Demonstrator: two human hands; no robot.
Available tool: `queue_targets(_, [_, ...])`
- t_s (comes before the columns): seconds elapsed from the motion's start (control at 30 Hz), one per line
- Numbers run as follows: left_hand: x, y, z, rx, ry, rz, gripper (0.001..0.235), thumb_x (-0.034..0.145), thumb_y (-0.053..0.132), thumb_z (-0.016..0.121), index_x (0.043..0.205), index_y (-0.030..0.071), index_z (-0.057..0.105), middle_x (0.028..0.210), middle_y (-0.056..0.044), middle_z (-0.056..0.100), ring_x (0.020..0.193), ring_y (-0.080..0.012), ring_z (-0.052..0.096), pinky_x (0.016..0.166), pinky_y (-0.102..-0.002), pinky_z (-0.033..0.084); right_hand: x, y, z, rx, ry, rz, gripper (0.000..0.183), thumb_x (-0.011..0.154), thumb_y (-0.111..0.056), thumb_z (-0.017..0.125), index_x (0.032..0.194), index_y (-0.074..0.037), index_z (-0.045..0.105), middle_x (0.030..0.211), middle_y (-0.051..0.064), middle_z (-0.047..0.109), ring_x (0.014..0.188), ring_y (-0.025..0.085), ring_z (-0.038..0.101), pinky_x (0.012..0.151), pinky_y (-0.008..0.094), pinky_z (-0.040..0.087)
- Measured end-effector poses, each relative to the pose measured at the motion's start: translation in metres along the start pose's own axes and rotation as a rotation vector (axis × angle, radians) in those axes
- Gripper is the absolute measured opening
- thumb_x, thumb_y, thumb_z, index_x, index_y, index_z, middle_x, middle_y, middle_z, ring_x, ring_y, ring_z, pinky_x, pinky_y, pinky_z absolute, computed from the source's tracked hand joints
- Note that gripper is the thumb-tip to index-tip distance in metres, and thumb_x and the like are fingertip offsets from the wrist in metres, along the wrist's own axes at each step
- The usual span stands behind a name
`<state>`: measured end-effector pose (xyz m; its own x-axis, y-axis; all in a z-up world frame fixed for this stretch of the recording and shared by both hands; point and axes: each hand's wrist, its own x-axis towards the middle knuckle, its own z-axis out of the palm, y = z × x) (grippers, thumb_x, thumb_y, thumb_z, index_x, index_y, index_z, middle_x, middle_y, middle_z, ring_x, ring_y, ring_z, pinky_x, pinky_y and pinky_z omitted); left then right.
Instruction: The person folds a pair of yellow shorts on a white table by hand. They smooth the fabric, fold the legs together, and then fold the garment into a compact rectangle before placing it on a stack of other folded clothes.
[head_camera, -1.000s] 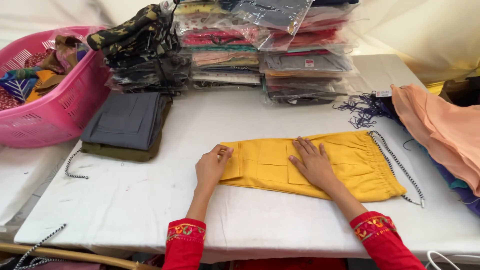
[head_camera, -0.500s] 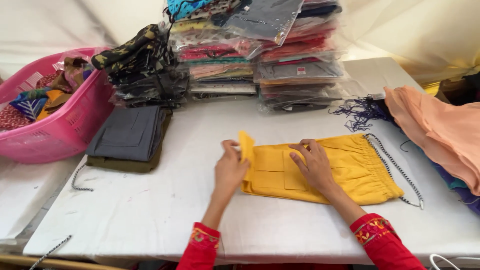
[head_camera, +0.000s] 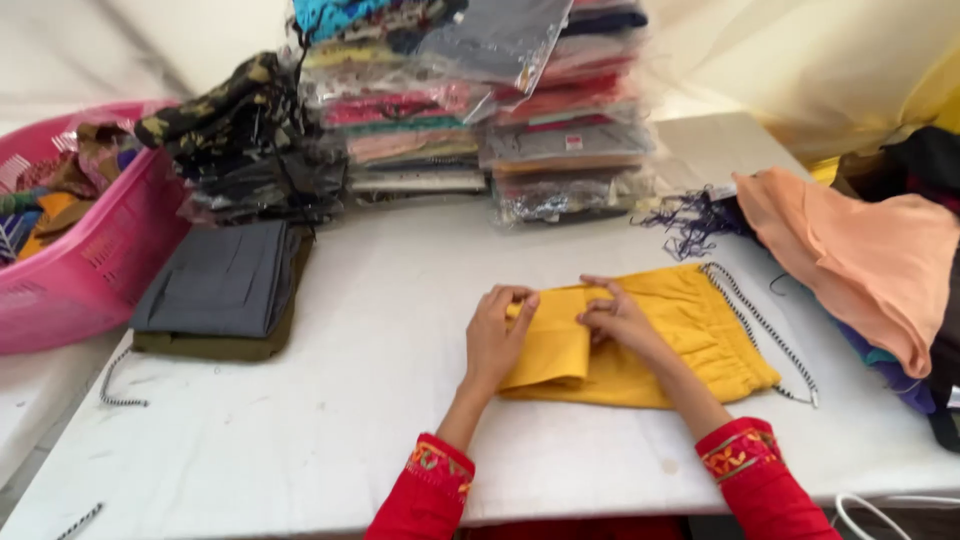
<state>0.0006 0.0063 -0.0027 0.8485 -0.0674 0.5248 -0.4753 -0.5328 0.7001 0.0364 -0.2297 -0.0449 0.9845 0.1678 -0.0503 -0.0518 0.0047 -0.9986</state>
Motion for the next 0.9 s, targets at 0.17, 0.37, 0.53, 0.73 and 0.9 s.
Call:
queue_targets(0.17, [-0.011, -0.007, 0.011, 0.129, -0.191, 0.158, 0.035, 0.102, 0.036, 0.059, 0.132, 0.019, 0.066, 0.142, -0.004, 0.062, 0.132, -0.0236, 0.056, 0.110, -0.043, 0.042, -0.018, -0.015, -0.020, -0.250, 0.098, -0.081, 0.073, 0.084, -0.006, 0.072, 0.151, -0.012, 0.043, 0.085, 0.004, 0.069, 0.069, 0.014, 0.063, 0.061, 0.028, 0.051])
queue_targets(0.37, [-0.023, 0.000, 0.026, 0.373, -0.485, 0.310, 0.069, 0.097, 0.060, 0.052, 0.154, 0.022, 0.045, 0.165, -0.008, 0.031, 0.155, -0.0292, 0.023, 0.125, -0.053, 0.009, -0.031, -0.027, -0.019, -0.988, 0.423, -0.424, 0.069, 0.084, -0.015, 0.075, 0.146, -0.010, 0.045, 0.106, 0.011, 0.067, 0.079, 0.026, 0.068, 0.074, 0.041, 0.055])
queue_targets(0.53, [-0.014, -0.010, 0.022, 0.458, -0.521, 0.260, 0.077, 0.092, 0.065, 0.058, 0.154, 0.022, 0.043, 0.165, -0.010, 0.023, 0.155, -0.0345, 0.014, 0.122, -0.056, 0.008, -0.038, -0.043, -0.002, -1.052, 0.471, -0.626, 0.054, 0.097, -0.028, 0.071, 0.144, -0.010, 0.053, 0.120, 0.012, 0.065, 0.096, 0.027, 0.067, 0.085, 0.041, 0.055])
queue_targets(0.73, [-0.002, -0.015, 0.000, 0.032, -0.330, -0.197, 0.089, 0.078, 0.023, 0.081, 0.155, 0.022, 0.037, 0.168, -0.014, 0.019, 0.149, -0.0381, 0.031, 0.119, -0.045, 0.034, -0.032, -0.030, -0.001, -0.755, 0.183, -0.274, 0.062, 0.099, -0.039, 0.062, 0.150, -0.011, 0.042, 0.132, 0.010, 0.061, 0.094, 0.021, 0.068, 0.083, 0.035, 0.056])
queue_targets(0.9, [-0.002, -0.046, 0.008, -0.094, -0.260, -0.344, 0.086, 0.069, -0.012, 0.064, 0.146, 0.021, 0.046, 0.159, -0.015, 0.021, 0.147, -0.0378, 0.034, 0.116, -0.043, 0.041, -0.034, -0.031, 0.014, -0.733, 0.061, -0.290, 0.071, 0.091, -0.037, 0.069, 0.153, -0.014, 0.041, 0.142, 0.010, 0.055, 0.099, 0.021, 0.060, 0.083, 0.034, 0.055])
